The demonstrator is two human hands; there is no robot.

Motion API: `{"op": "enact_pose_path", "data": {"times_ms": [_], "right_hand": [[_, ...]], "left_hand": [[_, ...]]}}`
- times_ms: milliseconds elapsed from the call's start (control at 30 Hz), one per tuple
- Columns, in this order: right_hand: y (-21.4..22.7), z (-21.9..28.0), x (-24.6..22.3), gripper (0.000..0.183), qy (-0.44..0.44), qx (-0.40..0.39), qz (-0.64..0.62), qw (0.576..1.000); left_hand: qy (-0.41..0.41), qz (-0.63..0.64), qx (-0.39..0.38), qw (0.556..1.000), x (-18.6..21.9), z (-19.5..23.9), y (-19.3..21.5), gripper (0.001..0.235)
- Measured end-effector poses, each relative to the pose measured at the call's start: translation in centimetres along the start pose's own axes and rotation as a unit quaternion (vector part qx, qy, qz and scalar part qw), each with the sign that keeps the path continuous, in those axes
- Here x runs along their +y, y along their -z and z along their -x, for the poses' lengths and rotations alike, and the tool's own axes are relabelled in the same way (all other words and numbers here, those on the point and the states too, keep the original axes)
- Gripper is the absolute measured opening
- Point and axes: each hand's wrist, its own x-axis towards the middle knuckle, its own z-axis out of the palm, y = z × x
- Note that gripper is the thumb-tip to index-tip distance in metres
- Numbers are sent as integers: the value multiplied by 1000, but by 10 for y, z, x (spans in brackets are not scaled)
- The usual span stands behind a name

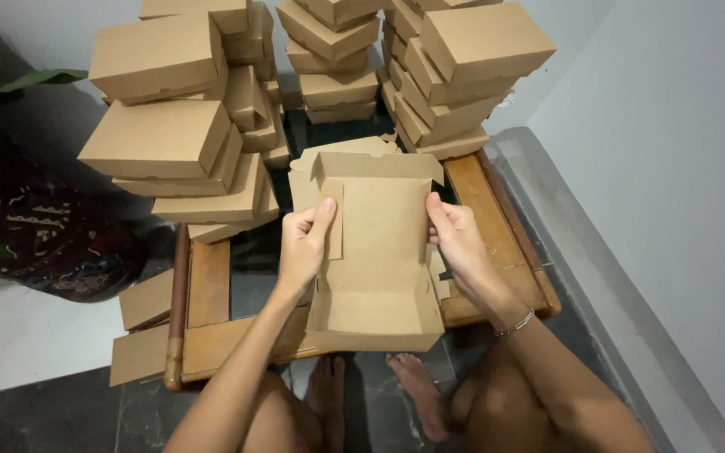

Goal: Assembling small cardboard boxes from flat templates by folding and tucking flaps.

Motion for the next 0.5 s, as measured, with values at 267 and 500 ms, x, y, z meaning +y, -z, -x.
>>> {"op": "enact_pose_path", "data": {"times_ms": [267,500], "right_hand": [[-5,15,-27,20,46,18,-21,999],[-11,25,-40,15,61,16,4,998]], "left_hand": [[-20,1,-15,1000,2,3,1,46],[-36,-40,0,999,22,9,-3,48]]}}
